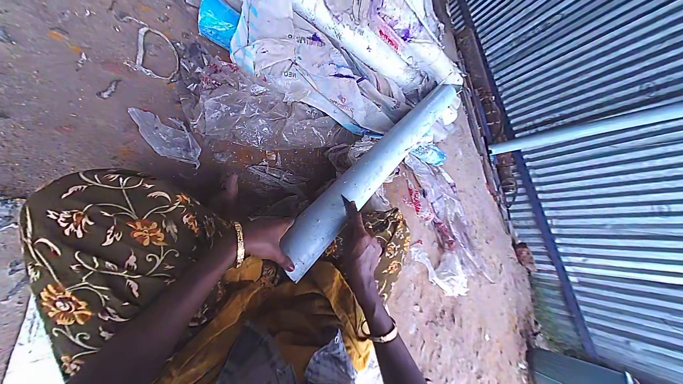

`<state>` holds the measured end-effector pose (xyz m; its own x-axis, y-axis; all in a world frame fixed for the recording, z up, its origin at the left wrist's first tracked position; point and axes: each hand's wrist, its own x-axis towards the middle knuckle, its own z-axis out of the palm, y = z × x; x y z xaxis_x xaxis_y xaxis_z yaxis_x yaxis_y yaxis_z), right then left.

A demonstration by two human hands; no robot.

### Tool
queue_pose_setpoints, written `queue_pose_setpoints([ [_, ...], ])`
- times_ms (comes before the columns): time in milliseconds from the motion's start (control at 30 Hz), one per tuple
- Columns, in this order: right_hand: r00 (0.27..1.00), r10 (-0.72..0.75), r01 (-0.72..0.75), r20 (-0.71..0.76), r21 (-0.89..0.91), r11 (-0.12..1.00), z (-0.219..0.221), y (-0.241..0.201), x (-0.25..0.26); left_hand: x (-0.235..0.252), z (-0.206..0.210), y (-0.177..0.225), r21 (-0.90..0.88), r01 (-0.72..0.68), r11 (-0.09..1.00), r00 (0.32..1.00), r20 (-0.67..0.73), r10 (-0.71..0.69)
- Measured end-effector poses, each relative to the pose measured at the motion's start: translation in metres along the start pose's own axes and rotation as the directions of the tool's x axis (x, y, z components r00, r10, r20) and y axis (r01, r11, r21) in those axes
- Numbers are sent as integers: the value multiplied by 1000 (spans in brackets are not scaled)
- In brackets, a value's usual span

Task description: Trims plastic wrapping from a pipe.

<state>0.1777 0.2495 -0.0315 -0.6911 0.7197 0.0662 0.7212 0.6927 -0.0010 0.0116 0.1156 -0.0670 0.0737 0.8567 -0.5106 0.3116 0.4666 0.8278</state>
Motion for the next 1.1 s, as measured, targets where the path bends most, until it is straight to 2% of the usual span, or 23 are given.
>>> queue_pose_setpoints([
  [67, 995, -89, 89, -37, 8, 996, 6, -4, -13, 0, -2, -1, -15, 1, 1000, 1000, 13, -1],
  [133, 992, -107, 108, -63, 15, 994, 8, -1, -10, 2, -3, -2, -21, -5, 1000, 1000, 14, 5],
  [267, 996, 81, -80, 23, -32, 996, -4, 11, 26, 1, -1, -1, -15, 21, 1000, 999, 27, -21],
  [333, 1000, 2, -2, -14, -9, 1000, -1, 6, 16, 0, -2, -4, -43, 32, 999, 999, 27, -31],
  [400, 980, -173, 173, -94, -8, 985, 8, 3, -7, 2, -2, -6, -78, 22, 997, 999, 31, -20],
  [467, 970, -222, 222, -104, -10, 975, 11, 3, -11, 4, -2, -7, -127, -5, 992, 999, 32, 9],
  [600, 997, 48, -48, 67, -6, 999, -9, 20, 45, 8, 10, -14, -286, -55, 956, 998, 18, 63],
  [667, 991, 88, -100, 96, 125, 987, -17, 32, 67, 9, 17, -19, -315, -104, 944, 995, -28, 100],
  [733, 998, 20, -34, 53, 281, 959, -17, 39, 65, 9, 21, -22, -285, -114, 952, 993, -61, 101],
  [833, 988, -152, 148, -4, 233, 961, -18, 27, 22, 9, 21, -22, -316, -110, 942, 994, -56, 97],
  [900, 909, -403, 414, -107, 106, 904, -7, 19, -12, 9, 18, -21, -336, -92, 937, 996, -50, 80],
  [967, 767, -623, 629, -154, -10, 777, 3, 17, -34, 8, 19, -20, -328, -79, 941, 996, -53, 66],
  [1033, 692, -708, 707, -139, -68, 704, 5, 21, -33, 8, 20, -20, -291, -60, 955, 997, -62, 43],
  [1067, 703, -701, 697, -118, -80, 713, 3, 23, -23, 7, 22, -21, -280, -45, 959, 997, -68, 27],
  [1100, 746, -662, 656, -76, -84, 750, -1, 26, -8, 7, 24, -22, -272, -43, 961, 996, -81, 22],
])
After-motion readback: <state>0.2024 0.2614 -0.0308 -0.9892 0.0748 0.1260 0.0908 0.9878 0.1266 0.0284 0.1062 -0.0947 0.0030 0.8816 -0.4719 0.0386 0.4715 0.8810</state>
